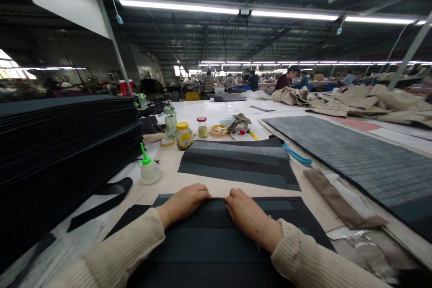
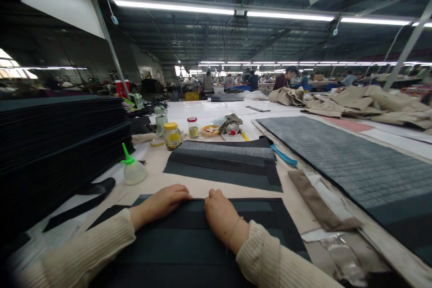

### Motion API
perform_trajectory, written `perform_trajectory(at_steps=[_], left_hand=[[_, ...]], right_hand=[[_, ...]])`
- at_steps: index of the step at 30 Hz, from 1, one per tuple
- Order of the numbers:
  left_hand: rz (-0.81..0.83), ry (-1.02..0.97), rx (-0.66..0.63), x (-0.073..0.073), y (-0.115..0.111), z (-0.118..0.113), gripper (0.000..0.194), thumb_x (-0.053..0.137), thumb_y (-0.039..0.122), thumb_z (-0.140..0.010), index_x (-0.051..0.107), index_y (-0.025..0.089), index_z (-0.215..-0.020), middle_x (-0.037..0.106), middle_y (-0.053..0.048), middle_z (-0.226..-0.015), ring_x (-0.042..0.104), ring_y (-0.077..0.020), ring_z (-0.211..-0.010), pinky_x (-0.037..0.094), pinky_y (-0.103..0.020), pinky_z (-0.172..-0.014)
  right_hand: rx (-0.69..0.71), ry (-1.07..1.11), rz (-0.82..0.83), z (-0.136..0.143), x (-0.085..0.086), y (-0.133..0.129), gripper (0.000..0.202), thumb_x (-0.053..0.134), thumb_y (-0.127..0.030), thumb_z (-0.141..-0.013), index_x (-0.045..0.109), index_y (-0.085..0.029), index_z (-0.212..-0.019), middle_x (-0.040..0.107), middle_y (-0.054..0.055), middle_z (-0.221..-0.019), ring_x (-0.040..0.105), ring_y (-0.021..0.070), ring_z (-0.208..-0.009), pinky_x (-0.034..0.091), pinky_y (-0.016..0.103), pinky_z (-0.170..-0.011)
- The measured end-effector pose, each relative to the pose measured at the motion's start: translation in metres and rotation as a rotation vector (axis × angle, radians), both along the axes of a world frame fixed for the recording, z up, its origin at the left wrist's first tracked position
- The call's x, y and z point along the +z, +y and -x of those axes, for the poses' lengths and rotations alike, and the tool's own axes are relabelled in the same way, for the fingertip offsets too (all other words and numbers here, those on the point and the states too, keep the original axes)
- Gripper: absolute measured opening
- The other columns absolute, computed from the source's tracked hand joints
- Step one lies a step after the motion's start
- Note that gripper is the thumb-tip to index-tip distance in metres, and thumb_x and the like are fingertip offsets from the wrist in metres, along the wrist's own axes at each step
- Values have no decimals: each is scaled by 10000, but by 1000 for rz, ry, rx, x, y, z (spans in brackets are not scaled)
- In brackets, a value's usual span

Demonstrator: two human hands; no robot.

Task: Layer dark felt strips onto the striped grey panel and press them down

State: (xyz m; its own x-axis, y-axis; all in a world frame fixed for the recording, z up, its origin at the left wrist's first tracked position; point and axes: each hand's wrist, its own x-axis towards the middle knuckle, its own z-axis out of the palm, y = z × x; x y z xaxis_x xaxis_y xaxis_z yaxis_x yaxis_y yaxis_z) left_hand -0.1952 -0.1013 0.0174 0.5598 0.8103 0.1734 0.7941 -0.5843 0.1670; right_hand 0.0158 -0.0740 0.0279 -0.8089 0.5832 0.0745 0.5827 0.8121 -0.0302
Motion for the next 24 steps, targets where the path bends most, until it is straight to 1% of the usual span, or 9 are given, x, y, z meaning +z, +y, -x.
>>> perform_trajectory(at_steps=[2,4,8,10,13,16,18,21,24], left_hand=[[-4,-28,26,-3,-5,10,255,389,119,-889,609,188,-997,603,-38,-918,538,-151,-871,439,-246,-790],[-12,-30,44,-5,-8,13,263,381,111,-887,614,181,-987,602,-43,-912,537,-154,-868,440,-250,-788],[-10,8,44,-6,-8,9,263,385,113,-886,621,184,-979,602,-46,-922,538,-156,-873,439,-254,-788],[-5,22,35,-5,-8,11,263,384,123,-891,622,188,-981,606,-46,-929,540,-156,-875,440,-253,-788],[5,19,33,-1,-11,23,263,387,127,-890,625,193,-980,614,-42,-931,545,-154,-867,442,-250,-781],[-10,-14,55,-1,-18,40,275,384,110,-883,623,203,-982,615,-35,-933,546,-150,-866,441,-247,-782],[-28,-25,67,-3,-23,47,274,380,108,-883,620,201,-978,613,-35,-926,543,-148,-867,441,-245,-783],[-38,-2,69,-5,-25,46,259,387,106,-880,618,188,-963,610,-39,-908,537,-151,-865,443,-246,-780],[-33,41,52,-4,-24,43,250,401,91,-866,614,187,-956,604,-41,-916,532,-154,-868,443,-249,-789]], right_hand=[[-3,3,20,4,4,-1,240,406,-138,-868,644,-108,-882,606,113,-873,526,213,-841,390,300,-761],[10,18,27,12,5,-3,251,394,-126,-869,643,-107,-892,605,110,-869,527,207,-834,391,293,-756],[39,55,24,32,-3,-8,264,380,-122,-875,639,-101,-920,603,111,-876,524,203,-831,391,291,-755],[50,58,11,37,-7,-9,269,376,-114,-875,638,-95,-935,603,116,-887,520,209,-834,392,303,-763],[73,37,-5,37,-9,-8,274,372,-104,-876,641,-97,-928,605,116,-884,518,213,-840,391,311,-768],[66,15,8,38,-2,-7,258,393,-128,-878,649,-103,-902,608,114,-877,523,208,-846,392,295,-761],[60,6,28,44,3,-9,241,413,-139,-872,649,-104,-909,611,113,-880,529,204,-844,394,287,-754],[85,19,43,60,5,-15,234,422,-146,-868,646,-103,-919,612,113,-889,534,200,-833,400,288,-740],[125,26,4,74,-1,-20,252,401,-120,-864,648,-83,-894,610,126,-868,526,214,-846,398,311,-756]])
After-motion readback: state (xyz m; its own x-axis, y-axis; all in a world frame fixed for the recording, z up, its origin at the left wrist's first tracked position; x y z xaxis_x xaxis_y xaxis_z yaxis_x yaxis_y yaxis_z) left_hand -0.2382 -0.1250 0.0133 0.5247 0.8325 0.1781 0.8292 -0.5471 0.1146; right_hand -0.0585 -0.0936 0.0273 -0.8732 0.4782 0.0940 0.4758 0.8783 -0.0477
